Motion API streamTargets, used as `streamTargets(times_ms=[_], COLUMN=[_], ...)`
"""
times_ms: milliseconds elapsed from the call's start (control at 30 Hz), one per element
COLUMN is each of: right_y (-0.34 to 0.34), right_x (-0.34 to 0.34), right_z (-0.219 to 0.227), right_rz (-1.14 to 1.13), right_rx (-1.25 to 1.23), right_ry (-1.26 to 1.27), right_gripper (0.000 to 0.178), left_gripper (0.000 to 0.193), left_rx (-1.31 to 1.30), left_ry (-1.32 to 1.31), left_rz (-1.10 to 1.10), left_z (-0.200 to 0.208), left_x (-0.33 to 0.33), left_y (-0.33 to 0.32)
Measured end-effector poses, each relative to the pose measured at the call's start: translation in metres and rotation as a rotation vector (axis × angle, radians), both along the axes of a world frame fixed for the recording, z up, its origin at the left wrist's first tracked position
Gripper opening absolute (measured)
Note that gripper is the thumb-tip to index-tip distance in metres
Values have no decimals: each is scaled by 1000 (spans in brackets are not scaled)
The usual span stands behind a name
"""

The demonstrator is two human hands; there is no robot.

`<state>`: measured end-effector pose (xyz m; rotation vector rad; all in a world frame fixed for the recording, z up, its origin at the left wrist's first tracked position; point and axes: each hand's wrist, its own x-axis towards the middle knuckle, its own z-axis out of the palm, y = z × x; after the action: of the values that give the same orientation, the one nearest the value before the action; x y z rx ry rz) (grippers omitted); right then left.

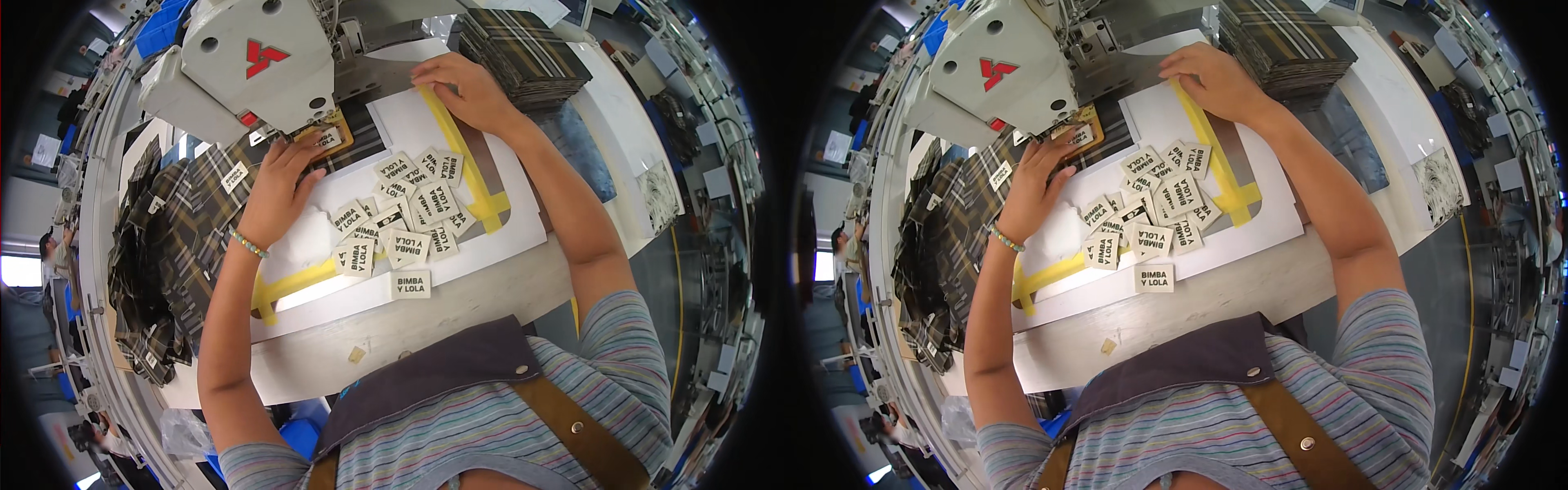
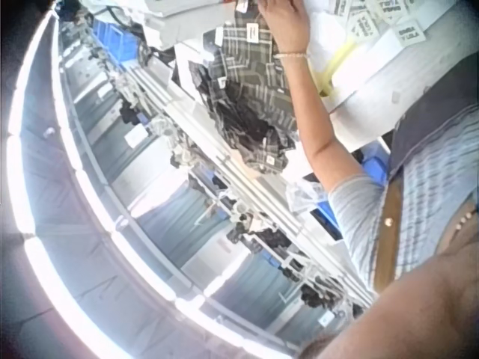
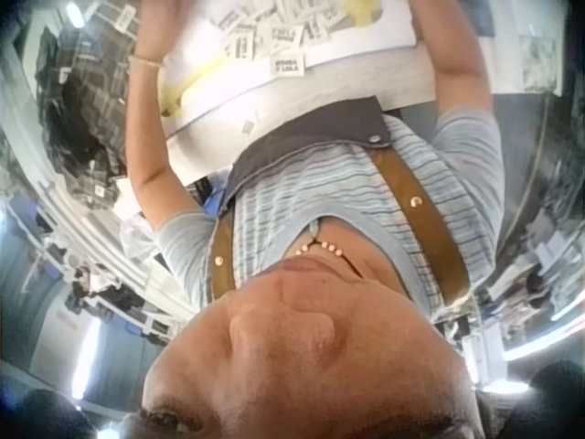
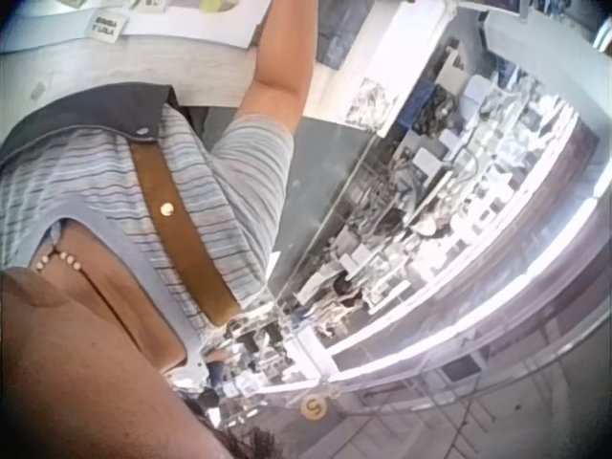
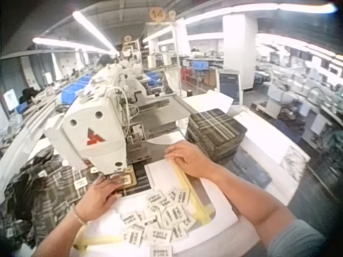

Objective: The person repeatedly picks up plaid fabric pieces and small white labels, aligns them under a sewing machine, and sews the labels onto the fabric. Finished pieces are stacked to the left, while new fabric pieces are taken from a stack on the right.

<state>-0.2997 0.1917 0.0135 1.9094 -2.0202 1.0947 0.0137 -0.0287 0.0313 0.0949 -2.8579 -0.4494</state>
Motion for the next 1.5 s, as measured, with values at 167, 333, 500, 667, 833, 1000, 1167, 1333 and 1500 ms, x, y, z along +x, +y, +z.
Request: streamTargets(times_ms=[167, 333, 500, 667, 833, 1000, 1167, 1333, 1500], right_y=[0, -2, -1, -2, -3, -3, -2, -3, -5], right_x=[4, 3, 7, 4, 6, 9, 12, 5, 9], right_z=[1, -3, -1, 0, 0, 1, 0, -9, -8], right_rz=[1, 27, 25, 38, 34, 28, 17, 43, 54], right_rx=[20, 21, 40, 34, 35, 57, 79, 77, 91], right_ry=[3, -14, -3, 6, -14, -26, -33, -24, -41], right_gripper=[29, 27, 27, 27, 27, 27, 26, 26, 27], left_gripper=[43, 44, 43, 43, 42, 43, 43, 42, 41], left_rx=[-82, -88, -131, -132, -152, -153, -120, -75, 85], left_ry=[7, -52, -37, -75, -42, -27, -125, -53, -65], left_rz=[-54, -68, -76, -79, -85, -85, 8, -11, 48], left_z=[-11, -5, -6, 4, -1, -5, -3, -8, -8], left_x=[-8, -10, -9, -9, -9, -12, -19, -22, -17], left_y=[-5, -8, -10, -10, -11, -12, -16, -25, -33])
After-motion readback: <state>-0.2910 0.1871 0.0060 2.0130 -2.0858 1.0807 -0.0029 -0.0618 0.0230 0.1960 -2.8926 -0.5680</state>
